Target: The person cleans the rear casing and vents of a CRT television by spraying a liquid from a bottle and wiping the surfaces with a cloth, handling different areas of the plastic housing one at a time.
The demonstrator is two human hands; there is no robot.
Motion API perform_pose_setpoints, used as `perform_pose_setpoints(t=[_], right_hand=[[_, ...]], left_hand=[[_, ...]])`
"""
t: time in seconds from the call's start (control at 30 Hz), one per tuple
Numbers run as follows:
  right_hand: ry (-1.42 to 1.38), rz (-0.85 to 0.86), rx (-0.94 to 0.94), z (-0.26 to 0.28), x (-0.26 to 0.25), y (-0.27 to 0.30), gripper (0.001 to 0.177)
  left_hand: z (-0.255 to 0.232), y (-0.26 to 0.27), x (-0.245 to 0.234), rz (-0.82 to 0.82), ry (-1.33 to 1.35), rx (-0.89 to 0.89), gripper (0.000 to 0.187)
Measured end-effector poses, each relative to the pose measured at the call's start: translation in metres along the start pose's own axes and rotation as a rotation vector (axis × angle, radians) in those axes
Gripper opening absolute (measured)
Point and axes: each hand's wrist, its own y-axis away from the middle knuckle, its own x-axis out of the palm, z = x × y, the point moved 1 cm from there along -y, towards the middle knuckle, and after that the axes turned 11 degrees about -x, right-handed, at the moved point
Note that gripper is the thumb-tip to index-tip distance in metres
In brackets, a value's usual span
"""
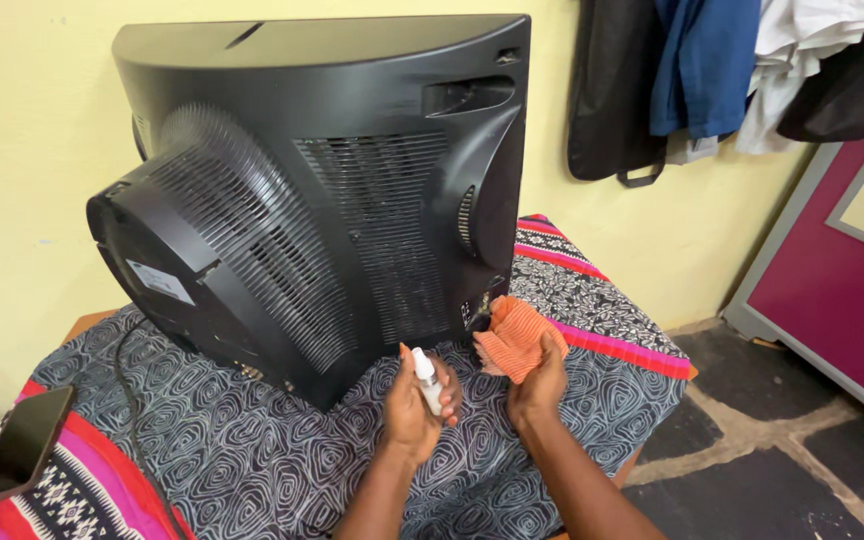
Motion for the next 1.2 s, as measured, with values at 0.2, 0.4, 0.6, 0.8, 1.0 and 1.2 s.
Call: perform_pose_setpoints(t=[0.2,0.4,0.6,0.8,1.0,1.2], right_hand=[[0.006,0.042,-0.025,-0.001,0.001,-0.002,0.043],[0.005,0.011,-0.021,0.005,0.009,0.003,0.043],[-0.039,-0.041,0.097,0.018,0.024,0.017,0.043],[-0.011,-0.069,0.077,0.009,0.011,0.007,0.040],[0.109,-0.017,0.003,0.003,-0.002,-0.001,0.040],[0.062,-0.031,0.043,0.007,0.003,0.003,0.040]], left_hand=[[0.016,-0.023,-0.005,-0.337,-0.228,0.120,0.049],[0.035,-0.051,0.027,-0.608,-0.735,0.242,0.042],[0.030,-0.061,0.078,-0.859,-1.044,0.340,0.045],[0.041,-0.071,0.075,-0.794,-1.058,0.400,0.040],[0.041,-0.070,0.088,-0.764,-1.074,0.376,0.042],[0.047,-0.076,0.084,-0.819,-1.166,0.240,0.048]])
